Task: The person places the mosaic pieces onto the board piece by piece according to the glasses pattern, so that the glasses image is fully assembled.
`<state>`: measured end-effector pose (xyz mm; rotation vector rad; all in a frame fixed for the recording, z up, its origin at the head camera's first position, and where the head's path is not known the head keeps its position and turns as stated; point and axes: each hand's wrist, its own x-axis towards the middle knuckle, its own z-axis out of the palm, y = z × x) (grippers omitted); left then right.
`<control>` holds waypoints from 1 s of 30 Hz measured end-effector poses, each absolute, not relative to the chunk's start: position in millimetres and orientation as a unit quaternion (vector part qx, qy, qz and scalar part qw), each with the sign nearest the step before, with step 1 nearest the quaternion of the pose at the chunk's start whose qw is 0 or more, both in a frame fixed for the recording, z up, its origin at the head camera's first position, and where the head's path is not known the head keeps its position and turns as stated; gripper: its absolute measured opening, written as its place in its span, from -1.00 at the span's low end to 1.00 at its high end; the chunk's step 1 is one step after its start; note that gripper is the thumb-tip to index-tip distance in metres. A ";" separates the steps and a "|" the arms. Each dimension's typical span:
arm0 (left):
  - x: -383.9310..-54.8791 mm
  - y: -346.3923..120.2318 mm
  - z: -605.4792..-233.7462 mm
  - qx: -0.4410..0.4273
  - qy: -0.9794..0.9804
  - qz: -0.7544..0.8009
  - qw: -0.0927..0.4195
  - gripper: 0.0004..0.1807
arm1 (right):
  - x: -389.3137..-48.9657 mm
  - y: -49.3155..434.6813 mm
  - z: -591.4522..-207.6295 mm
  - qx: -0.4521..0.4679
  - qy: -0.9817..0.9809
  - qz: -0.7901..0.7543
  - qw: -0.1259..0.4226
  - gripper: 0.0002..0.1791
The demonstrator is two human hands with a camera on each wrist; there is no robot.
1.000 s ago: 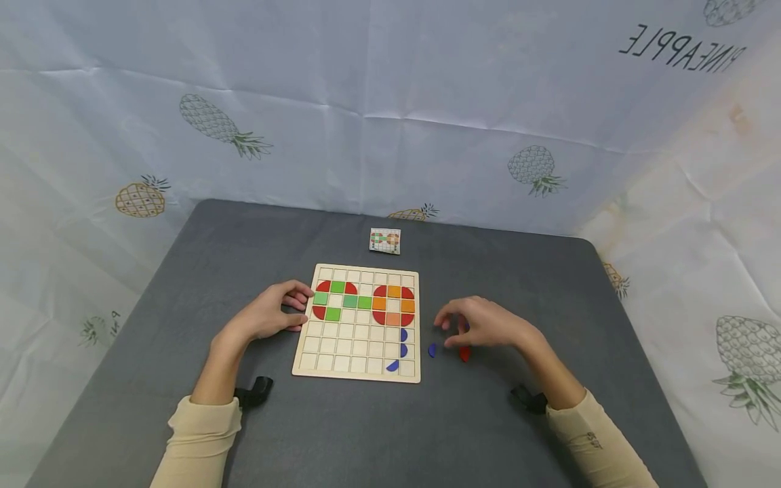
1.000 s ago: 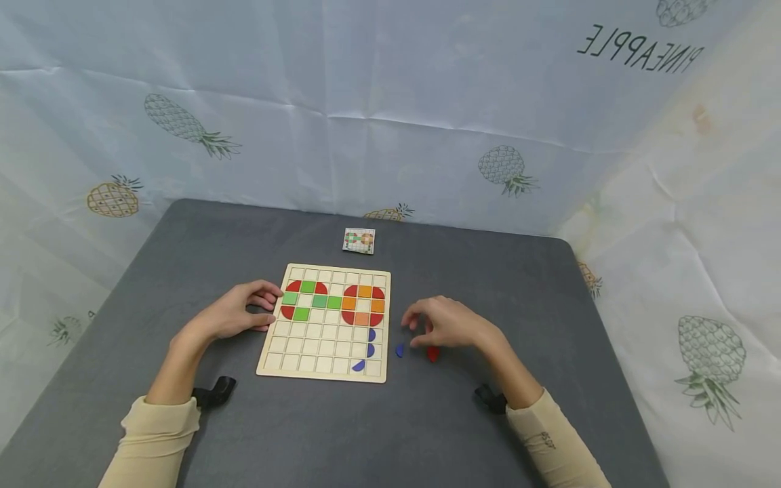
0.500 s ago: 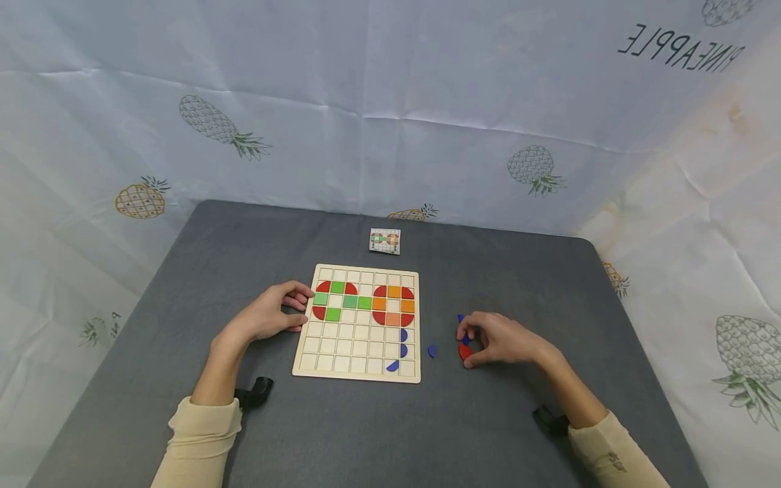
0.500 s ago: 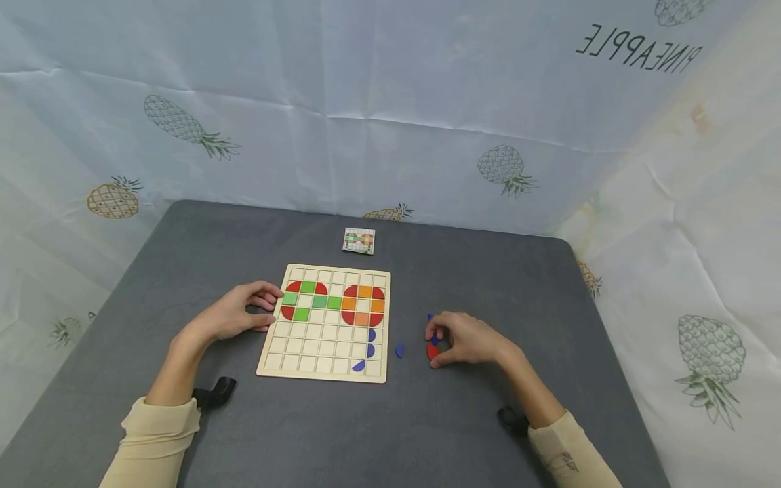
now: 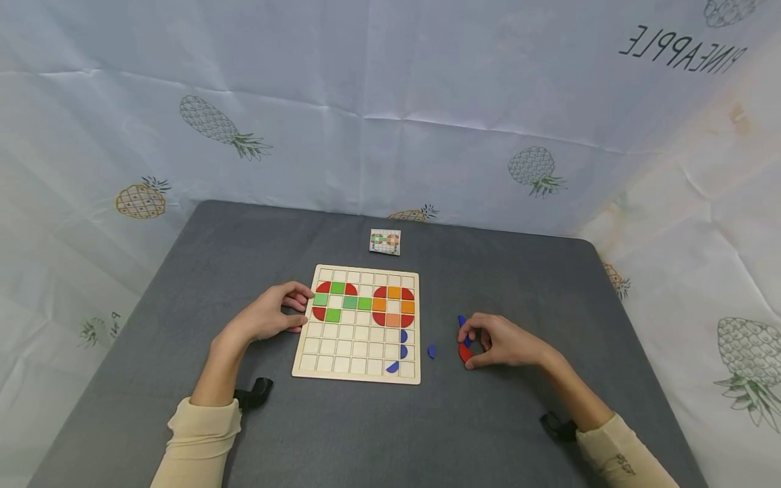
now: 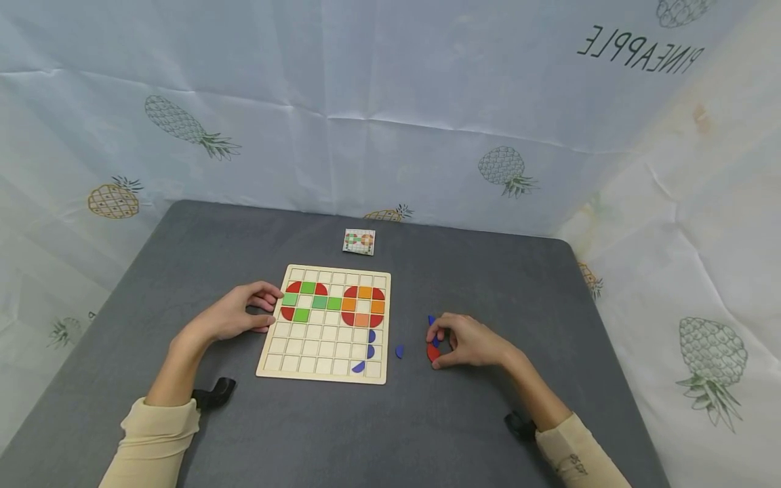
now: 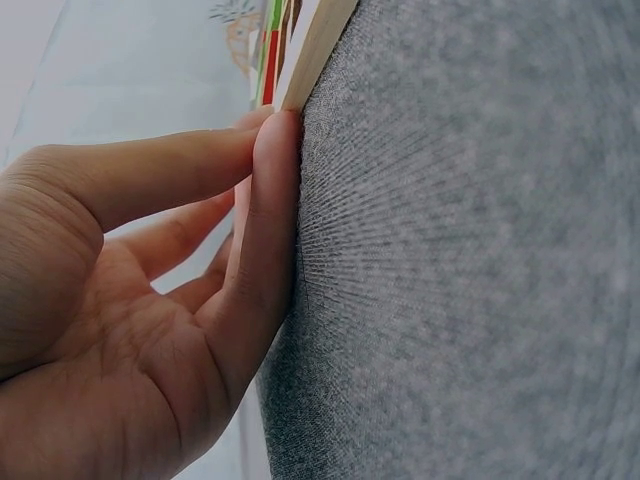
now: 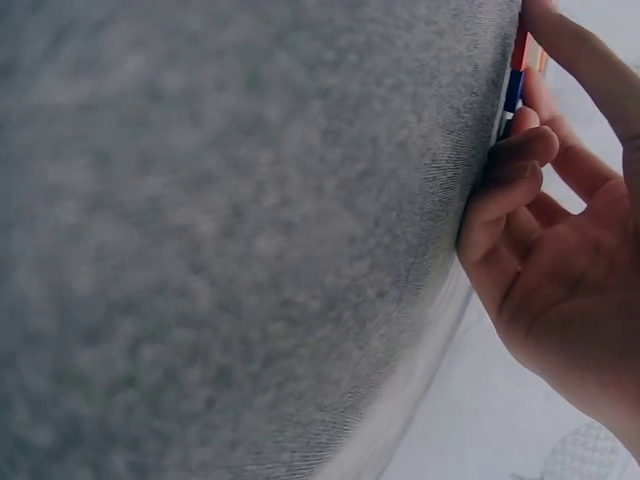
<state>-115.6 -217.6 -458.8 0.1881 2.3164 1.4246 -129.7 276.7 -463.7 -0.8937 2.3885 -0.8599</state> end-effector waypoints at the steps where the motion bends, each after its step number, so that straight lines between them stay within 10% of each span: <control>1: -115.5 -217.8 -458.7 0.068 0.832 0.511 0.206 -0.48 | -129.8 277.1 -464.2 -0.323 0.865 -0.313 0.224 -0.60; 30: -116.0 -217.9 -459.2 0.069 0.834 0.507 0.206 -0.49 | -123.4 267.2 -461.6 -0.329 0.872 -0.308 0.190 -0.65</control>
